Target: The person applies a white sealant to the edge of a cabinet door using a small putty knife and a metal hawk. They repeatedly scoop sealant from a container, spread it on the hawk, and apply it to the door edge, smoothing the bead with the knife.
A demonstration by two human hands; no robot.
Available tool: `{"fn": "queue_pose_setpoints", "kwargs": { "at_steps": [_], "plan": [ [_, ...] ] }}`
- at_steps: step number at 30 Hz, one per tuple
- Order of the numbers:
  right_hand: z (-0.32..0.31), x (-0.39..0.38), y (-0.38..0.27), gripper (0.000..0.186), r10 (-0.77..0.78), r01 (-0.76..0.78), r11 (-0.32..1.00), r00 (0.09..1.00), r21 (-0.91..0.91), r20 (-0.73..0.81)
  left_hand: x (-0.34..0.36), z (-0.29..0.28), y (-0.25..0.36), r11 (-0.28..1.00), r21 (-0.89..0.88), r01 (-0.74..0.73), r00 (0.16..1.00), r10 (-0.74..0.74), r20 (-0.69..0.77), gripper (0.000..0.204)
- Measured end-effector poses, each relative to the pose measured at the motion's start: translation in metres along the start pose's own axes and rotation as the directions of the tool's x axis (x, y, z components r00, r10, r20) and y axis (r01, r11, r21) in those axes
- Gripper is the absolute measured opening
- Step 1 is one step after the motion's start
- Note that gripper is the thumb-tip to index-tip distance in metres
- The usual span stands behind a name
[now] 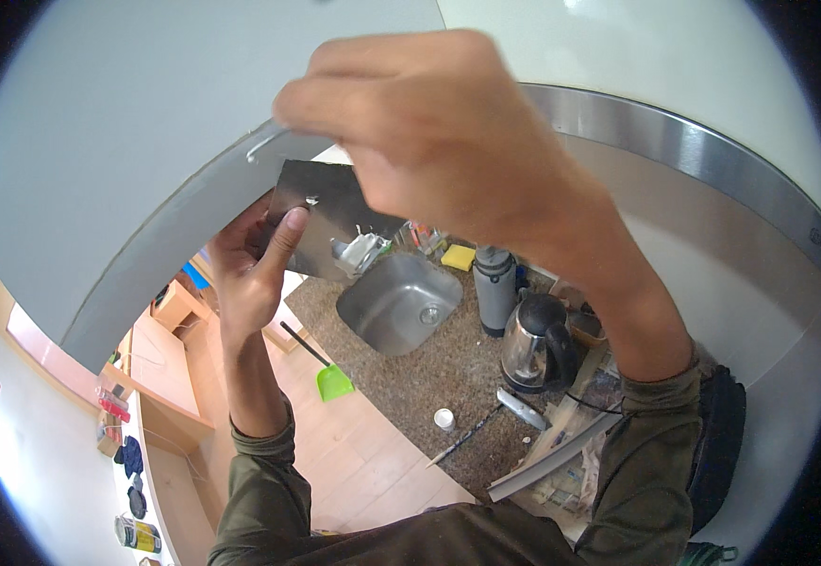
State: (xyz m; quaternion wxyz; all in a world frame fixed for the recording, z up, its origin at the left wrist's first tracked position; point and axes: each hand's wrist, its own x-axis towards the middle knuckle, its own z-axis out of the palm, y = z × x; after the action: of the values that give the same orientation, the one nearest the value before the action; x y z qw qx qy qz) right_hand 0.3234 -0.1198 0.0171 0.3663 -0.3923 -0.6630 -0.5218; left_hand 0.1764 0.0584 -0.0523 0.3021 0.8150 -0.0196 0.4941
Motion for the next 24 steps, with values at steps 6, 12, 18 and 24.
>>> {"fn": "queue_pose_setpoints", "kwargs": {
  "at_steps": [6, 12, 18, 24],
  "plan": [
    [0.008, 0.015, 0.0, 0.026, -0.06, 0.061, 0.997, 0.998, -0.045, 0.022, 0.0, 0.001, 0.01, 0.997, -0.015, 0.07, 0.998, -0.07, 0.006, 0.036],
    [0.009, 0.024, 0.01, 0.019, -0.101, 0.119, 0.992, 0.946, 0.038, -0.309, 0.002, 0.0, 0.001, 1.0, 0.008, 0.025, 0.999, -0.025, -0.022, 0.037],
    [-0.032, -0.011, -0.016, 0.019, 0.193, -0.19, 0.981, 0.979, 0.047, -0.062, -0.008, -0.007, 0.007, 0.994, 0.043, 0.105, 0.992, -0.107, 0.059, 0.037],
    [-0.022, -0.074, -0.046, 0.026, 0.666, -0.571, 0.545, 0.74, 0.614, 0.098, -0.065, 0.003, -0.02, 0.868, -0.305, 0.392, 0.92, -0.377, 0.11, 0.027]
  ]
}}
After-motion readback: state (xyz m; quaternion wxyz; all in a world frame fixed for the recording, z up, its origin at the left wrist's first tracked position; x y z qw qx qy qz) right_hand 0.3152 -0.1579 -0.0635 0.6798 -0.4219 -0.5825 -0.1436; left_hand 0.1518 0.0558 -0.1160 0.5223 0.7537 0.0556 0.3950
